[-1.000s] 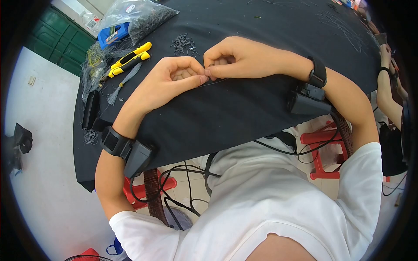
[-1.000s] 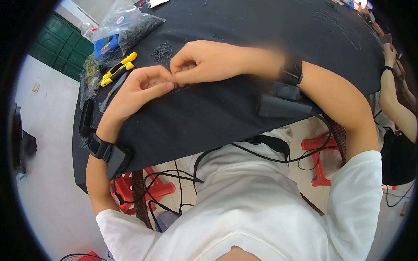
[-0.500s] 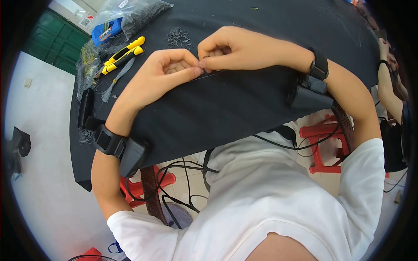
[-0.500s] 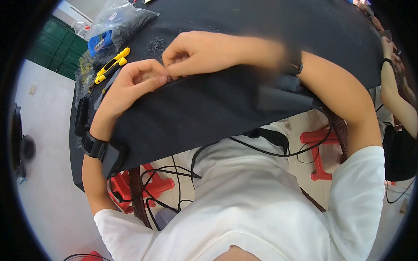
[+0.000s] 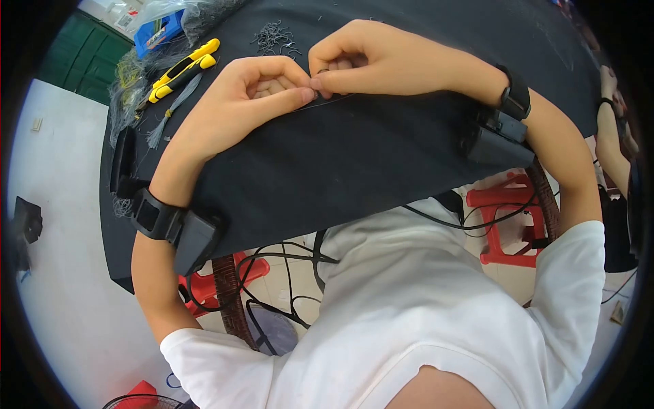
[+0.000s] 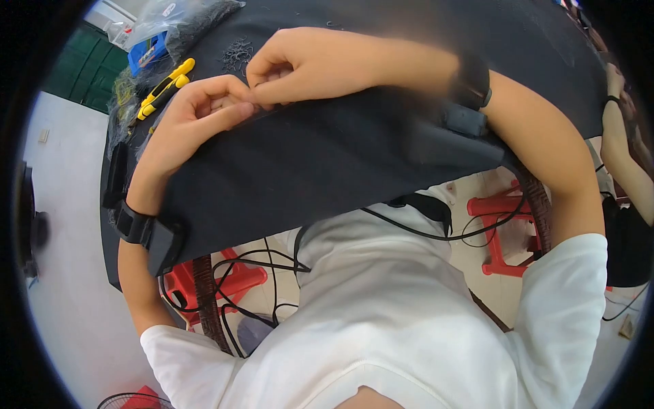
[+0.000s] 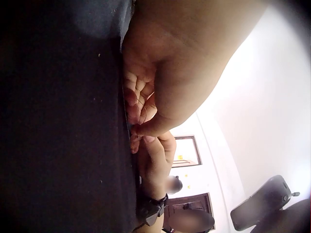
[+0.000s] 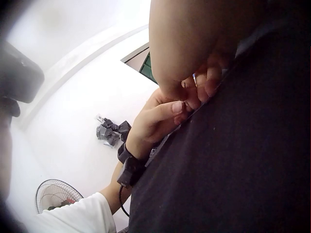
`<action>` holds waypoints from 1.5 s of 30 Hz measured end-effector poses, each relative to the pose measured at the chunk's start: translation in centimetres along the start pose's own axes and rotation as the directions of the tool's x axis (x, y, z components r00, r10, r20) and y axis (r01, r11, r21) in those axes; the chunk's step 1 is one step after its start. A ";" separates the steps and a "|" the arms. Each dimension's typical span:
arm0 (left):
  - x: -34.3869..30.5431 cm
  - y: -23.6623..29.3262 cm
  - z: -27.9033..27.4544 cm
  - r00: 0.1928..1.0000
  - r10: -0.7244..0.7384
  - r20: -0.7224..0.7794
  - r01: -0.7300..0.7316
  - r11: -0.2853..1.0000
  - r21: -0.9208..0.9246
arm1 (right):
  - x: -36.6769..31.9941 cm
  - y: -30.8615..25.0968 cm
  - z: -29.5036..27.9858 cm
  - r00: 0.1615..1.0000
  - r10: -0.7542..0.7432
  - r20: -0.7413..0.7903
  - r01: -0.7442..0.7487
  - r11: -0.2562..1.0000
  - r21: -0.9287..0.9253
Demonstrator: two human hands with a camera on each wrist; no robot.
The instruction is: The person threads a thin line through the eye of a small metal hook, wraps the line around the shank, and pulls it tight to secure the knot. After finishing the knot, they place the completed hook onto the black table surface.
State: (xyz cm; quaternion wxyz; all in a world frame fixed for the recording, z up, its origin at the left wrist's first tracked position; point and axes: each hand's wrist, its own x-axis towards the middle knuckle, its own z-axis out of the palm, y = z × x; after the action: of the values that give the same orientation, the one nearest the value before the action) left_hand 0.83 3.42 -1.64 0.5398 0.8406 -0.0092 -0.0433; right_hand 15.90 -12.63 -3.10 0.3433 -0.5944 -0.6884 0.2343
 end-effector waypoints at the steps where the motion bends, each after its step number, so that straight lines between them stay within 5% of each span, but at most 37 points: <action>1: 0.0 0.1 0.1 1.000 0.001 -0.005 -0.001 1.000 -0.013 | 0.0 -0.1 0.0 1.000 0.005 0.006 -0.005 1.000 0.007; 33: 0.1 0.0 -0.1 0.997 -0.069 0.034 0.070 0.997 -0.032 | -0.1 -0.7 -0.3 0.998 0.060 0.013 -0.061 0.996 0.065; 45: 0.1 0.0 0.2 0.999 0.036 0.006 -0.036 0.999 -0.029 | -0.2 -0.3 -0.4 1.000 -0.009 -0.019 0.009 1.000 0.018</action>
State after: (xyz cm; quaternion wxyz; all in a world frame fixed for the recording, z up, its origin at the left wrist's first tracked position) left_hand 0.89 3.24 -1.68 0.5524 0.8324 -0.0252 -0.0364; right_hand 15.98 -12.93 -2.64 0.3563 -0.5904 -0.6855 0.2335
